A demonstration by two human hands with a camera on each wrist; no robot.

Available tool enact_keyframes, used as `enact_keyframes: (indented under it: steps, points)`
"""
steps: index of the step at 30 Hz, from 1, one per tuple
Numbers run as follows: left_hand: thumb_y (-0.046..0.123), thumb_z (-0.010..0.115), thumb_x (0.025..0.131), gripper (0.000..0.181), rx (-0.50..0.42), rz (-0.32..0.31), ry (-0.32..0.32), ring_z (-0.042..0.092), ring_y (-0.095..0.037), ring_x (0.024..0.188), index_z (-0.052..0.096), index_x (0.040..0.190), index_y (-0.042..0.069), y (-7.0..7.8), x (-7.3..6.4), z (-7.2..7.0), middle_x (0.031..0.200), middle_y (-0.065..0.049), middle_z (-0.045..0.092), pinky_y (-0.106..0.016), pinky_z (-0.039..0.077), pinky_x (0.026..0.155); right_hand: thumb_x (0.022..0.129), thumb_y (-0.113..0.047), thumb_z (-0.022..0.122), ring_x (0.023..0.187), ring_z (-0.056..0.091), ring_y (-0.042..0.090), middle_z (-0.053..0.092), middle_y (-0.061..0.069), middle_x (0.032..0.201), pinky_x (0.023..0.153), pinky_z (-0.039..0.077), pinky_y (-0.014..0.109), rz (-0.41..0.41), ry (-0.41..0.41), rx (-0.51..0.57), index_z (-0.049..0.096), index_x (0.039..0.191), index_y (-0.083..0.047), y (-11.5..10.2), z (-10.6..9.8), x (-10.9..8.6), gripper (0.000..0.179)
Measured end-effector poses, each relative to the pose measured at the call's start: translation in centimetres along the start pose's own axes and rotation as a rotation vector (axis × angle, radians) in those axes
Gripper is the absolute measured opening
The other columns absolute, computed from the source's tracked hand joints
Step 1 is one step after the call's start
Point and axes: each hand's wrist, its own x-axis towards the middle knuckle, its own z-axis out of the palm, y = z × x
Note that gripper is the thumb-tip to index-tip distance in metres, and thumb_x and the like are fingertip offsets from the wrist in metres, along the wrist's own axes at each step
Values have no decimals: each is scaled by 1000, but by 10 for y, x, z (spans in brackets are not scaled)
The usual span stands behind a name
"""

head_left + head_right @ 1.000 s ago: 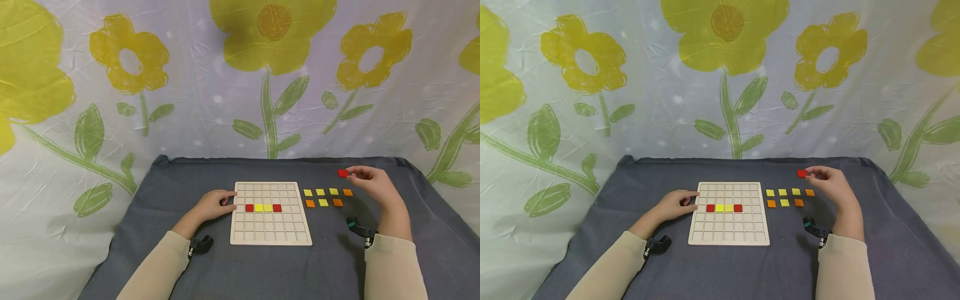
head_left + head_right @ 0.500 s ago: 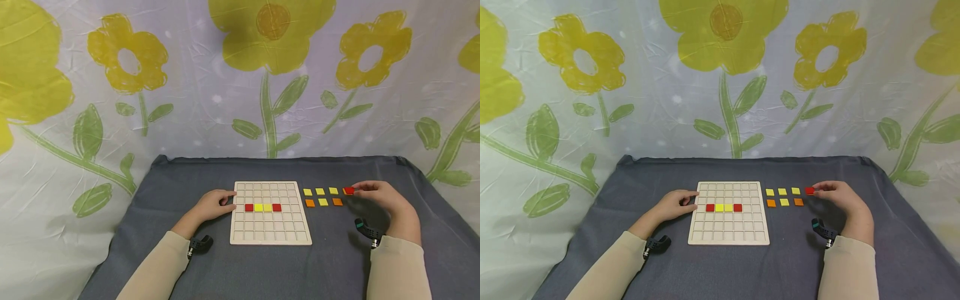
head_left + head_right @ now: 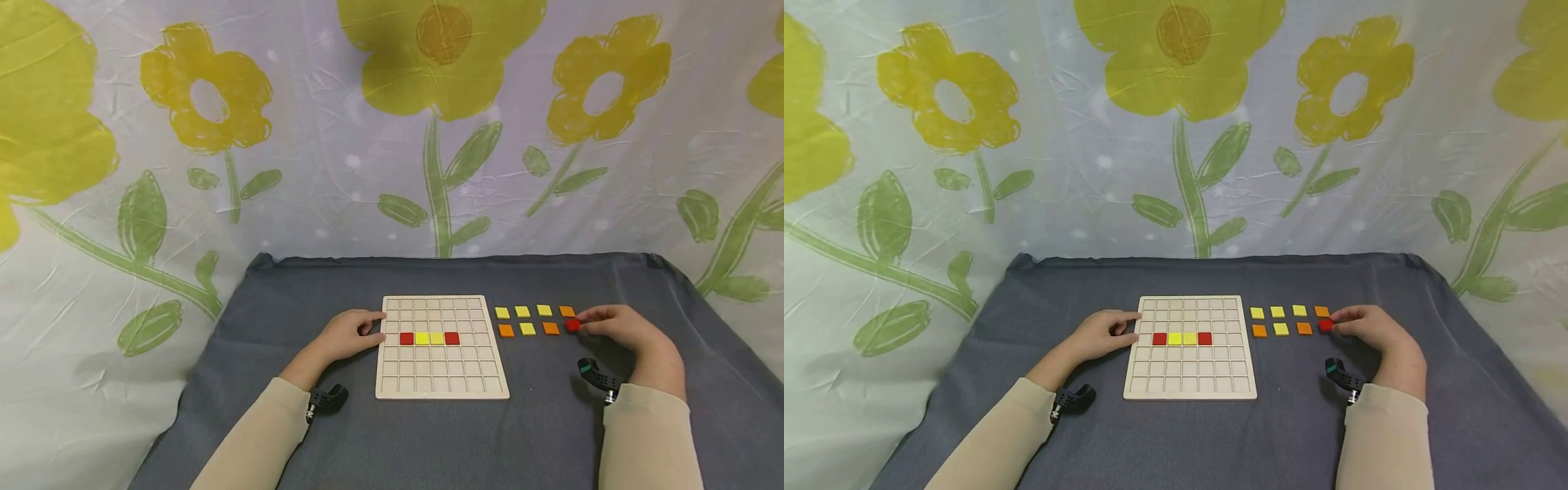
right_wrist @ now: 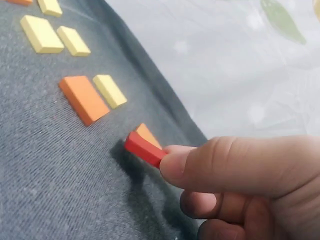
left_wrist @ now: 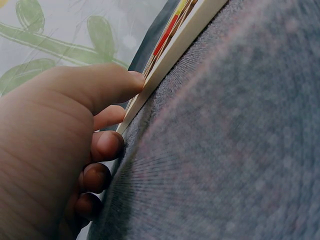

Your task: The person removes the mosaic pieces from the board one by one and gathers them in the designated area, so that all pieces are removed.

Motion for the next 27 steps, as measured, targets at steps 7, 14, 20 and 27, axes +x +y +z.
enact_keyframes:
  steps: [7, 14, 20, 27]
  points:
    - [38, 72, 97, 49, 3, -7, -8, 36, -7, 59, 65, 141, 15, 0, 0, 0, 68, 7, 44, -29, 34, 64, 99, -21, 68, 115, 52, 46, 57, 35, 131, 95, 43, 61, 31, 7, -28, 63, 127, 12, 2, 2, 3, 43]
    - [38, 73, 97, 50, 14, -4, -5, 35, -7, 58, 66, 140, 15, -1, 1, 0, 67, 8, 43, -29, 34, 64, 97, -22, 69, 116, 50, 47, 54, 36, 133, 96, 41, 64, 69, 11, -30, 64, 126, 10, 2, 2, 5, 43]
    - [38, 73, 97, 50, 15, -4, -5, 34, -6, 58, 65, 141, 16, -2, 1, 1, 66, 8, 42, -28, 33, 63, 97, -22, 70, 112, 53, 44, 57, 34, 131, 95, 43, 62, 63, 35, -24, 62, 129, 10, -3, 0, 3, 46]
    - [38, 73, 97, 50, 6, 6, -4, 34, -7, 58, 65, 141, 15, -1, 0, 0, 66, 7, 43, -29, 33, 62, 102, -28, 64, 114, 53, 45, 53, 32, 132, 93, 46, 60, 23, 80, -11, 56, 137, 8, -27, -6, -2, 51]
